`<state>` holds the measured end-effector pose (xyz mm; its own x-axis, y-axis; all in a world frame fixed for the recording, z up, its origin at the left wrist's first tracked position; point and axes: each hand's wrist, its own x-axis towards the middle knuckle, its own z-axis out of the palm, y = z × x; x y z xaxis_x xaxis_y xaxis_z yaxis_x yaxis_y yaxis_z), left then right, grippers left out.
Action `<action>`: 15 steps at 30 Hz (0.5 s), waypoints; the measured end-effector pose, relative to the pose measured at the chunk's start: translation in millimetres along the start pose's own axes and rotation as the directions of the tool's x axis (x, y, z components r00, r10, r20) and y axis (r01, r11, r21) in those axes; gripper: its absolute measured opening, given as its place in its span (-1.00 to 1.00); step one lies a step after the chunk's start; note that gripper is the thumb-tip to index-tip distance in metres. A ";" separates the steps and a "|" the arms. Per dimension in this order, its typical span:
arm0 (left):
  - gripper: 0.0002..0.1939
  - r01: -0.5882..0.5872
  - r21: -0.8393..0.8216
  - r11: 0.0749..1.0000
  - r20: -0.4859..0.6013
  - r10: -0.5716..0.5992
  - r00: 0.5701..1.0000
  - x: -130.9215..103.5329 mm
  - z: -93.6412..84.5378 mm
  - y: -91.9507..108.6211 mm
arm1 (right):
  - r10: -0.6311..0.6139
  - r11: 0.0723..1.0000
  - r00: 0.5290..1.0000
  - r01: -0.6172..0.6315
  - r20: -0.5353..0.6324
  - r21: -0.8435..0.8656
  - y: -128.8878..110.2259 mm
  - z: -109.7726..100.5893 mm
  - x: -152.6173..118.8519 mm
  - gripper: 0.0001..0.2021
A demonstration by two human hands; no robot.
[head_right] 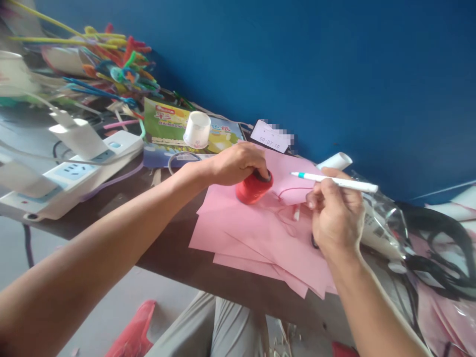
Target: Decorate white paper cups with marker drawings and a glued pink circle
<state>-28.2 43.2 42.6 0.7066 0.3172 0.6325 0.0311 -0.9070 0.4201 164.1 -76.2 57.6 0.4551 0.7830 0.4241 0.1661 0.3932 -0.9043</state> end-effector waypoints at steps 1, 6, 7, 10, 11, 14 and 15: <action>-0.55 -0.010 0.000 1.000 -0.006 0.010 1.000 0.1 -0.2 -0.4 | -0.022 1.000 1.000 0.022 -0.016 0.019 -2.6 -0.1 0.4 -0.83; -0.55 -0.032 0.012 0.999 -0.021 0.033 0.999 -0.7 -2.0 -0.2 | -0.018 0.997 0.999 0.015 -0.047 -0.071 7.7 4.6 1.2 -0.79; -0.55 -0.025 0.010 1.000 -0.021 0.026 0.999 -0.9 -2.4 0.6 | 0.013 0.993 1.000 -0.014 -0.006 -0.121 12.7 7.2 1.1 -0.77; -0.57 -0.006 0.004 1.000 -0.011 0.006 1.000 -1.2 -3.5 3.5 | 0.096 0.963 0.979 -0.046 0.178 -0.265 25.6 17.6 0.8 -0.65; -0.58 0.007 0.006 1.000 -0.008 -0.007 1.000 -1.3 -3.9 4.5 | 0.104 0.954 0.966 -0.029 0.238 -0.299 28.7 21.2 0.6 -0.60; -0.58 0.076 -0.008 0.997 -0.010 -0.076 0.997 -1.6 -5.0 6.5 | 0.067 0.928 0.925 0.080 0.374 -0.365 35.7 29.9 -0.2 -0.50; -0.56 0.101 -0.027 0.994 -0.007 -0.102 0.995 -1.8 -5.4 6.9 | 0.053 0.916 0.915 0.115 0.400 -0.384 37.8 32.1 -0.8 -0.48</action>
<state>-33.1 37.8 47.9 0.6950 0.4096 0.5910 0.0835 -0.8623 0.4994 142.0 -46.5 24.6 0.0757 0.9300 0.3597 0.5407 0.2648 -0.7985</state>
